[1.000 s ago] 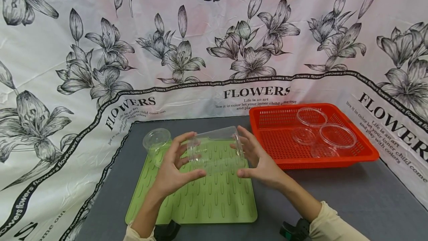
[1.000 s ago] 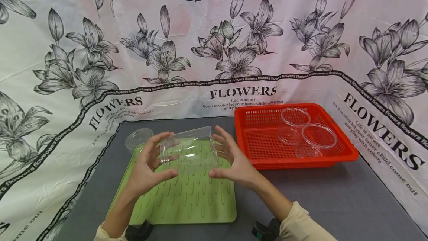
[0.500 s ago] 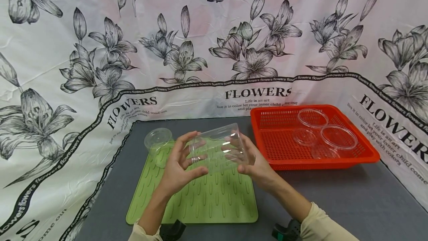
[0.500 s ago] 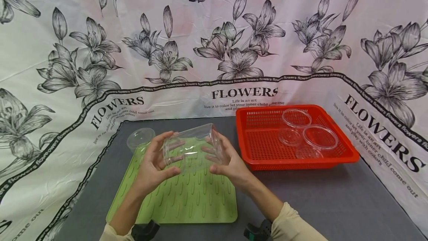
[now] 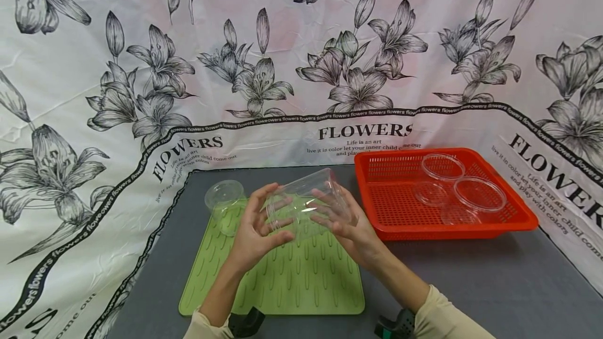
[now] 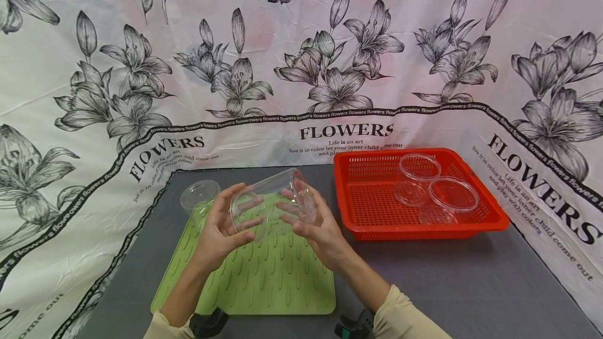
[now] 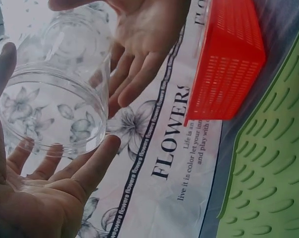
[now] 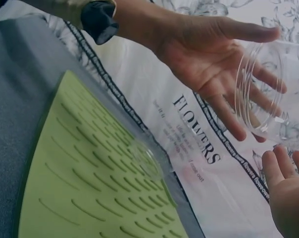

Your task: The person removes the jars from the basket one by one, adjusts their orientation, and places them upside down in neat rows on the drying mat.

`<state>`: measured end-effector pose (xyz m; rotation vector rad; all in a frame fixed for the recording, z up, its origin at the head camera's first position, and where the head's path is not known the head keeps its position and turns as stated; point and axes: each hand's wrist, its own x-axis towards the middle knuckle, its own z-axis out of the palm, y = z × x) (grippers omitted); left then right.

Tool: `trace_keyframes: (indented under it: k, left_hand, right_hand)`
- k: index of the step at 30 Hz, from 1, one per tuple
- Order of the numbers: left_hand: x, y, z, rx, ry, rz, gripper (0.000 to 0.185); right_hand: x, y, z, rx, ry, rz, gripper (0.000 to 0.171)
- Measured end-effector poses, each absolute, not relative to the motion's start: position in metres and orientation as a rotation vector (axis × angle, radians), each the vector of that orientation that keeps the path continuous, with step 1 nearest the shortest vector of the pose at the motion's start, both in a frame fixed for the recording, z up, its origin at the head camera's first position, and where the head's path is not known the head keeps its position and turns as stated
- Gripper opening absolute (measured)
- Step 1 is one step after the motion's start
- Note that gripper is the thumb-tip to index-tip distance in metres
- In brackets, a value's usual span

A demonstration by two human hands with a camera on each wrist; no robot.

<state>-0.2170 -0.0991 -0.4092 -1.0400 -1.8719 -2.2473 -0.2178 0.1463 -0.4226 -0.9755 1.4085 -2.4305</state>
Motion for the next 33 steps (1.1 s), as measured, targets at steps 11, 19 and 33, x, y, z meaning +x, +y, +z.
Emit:
trace_keyframes:
  k: [11, 19, 33]
  left_hand:
    - [-0.219, -0.108, -0.41, -0.983, -2.002, -2.063, 0.093]
    - [-0.223, -0.129, -0.406, -0.908, -1.732, -1.896, 0.077]
    - [-0.236, -0.172, -0.422, -0.315, -1.218, -1.772, 0.038]
  right_hand:
    - [-0.219, 0.14, -0.42, -0.917, 1.463, -2.467, 0.092]
    - [-0.226, 0.141, -0.427, -0.794, 1.605, -2.487, 0.09]
    - [-0.24, 0.136, -0.442, -0.516, 1.759, -2.495, 0.092]
